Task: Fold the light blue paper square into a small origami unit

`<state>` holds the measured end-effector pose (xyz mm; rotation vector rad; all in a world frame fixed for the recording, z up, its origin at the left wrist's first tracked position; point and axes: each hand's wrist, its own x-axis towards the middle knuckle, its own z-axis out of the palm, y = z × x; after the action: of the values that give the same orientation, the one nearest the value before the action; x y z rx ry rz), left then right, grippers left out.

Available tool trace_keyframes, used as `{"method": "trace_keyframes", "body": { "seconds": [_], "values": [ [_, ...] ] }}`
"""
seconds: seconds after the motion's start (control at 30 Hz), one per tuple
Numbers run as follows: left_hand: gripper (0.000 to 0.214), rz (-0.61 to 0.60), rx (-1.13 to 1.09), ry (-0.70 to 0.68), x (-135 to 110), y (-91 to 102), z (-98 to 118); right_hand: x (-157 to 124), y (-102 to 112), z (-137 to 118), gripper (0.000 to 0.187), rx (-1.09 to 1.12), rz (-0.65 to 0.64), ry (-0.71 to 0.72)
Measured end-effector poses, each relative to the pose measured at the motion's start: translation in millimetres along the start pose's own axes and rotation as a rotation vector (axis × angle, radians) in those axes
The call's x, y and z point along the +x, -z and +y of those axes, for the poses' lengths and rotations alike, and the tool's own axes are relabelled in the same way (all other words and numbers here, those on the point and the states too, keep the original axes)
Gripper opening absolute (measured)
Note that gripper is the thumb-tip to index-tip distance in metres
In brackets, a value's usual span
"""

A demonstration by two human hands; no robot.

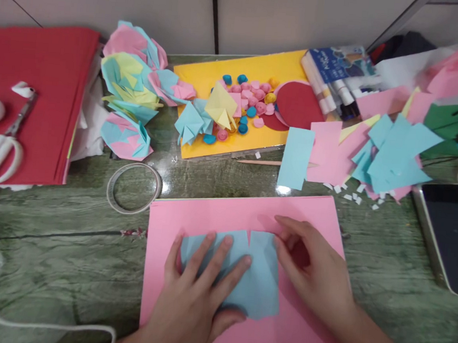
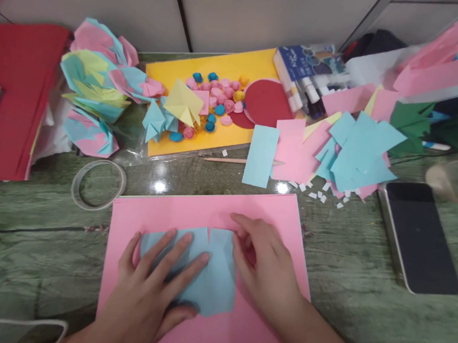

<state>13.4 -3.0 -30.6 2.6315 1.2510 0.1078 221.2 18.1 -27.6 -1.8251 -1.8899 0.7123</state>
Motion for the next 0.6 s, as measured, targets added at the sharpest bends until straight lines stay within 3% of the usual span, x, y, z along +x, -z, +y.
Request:
{"method": "trace_keyframes", "body": {
  "seconds": [0.47, 0.6],
  "values": [
    [0.06, -0.003, 0.025, 0.015, 1.2, -0.3, 1.7, 0.1, -1.0, 0.8, 0.03, -0.075, -0.004, 0.078],
    [0.062, -0.01, 0.019, 0.02, 1.2, 1.0, 1.5, -0.5, -0.3, 0.4, 0.028, -0.043, -0.006, 0.041]
  ]
}}
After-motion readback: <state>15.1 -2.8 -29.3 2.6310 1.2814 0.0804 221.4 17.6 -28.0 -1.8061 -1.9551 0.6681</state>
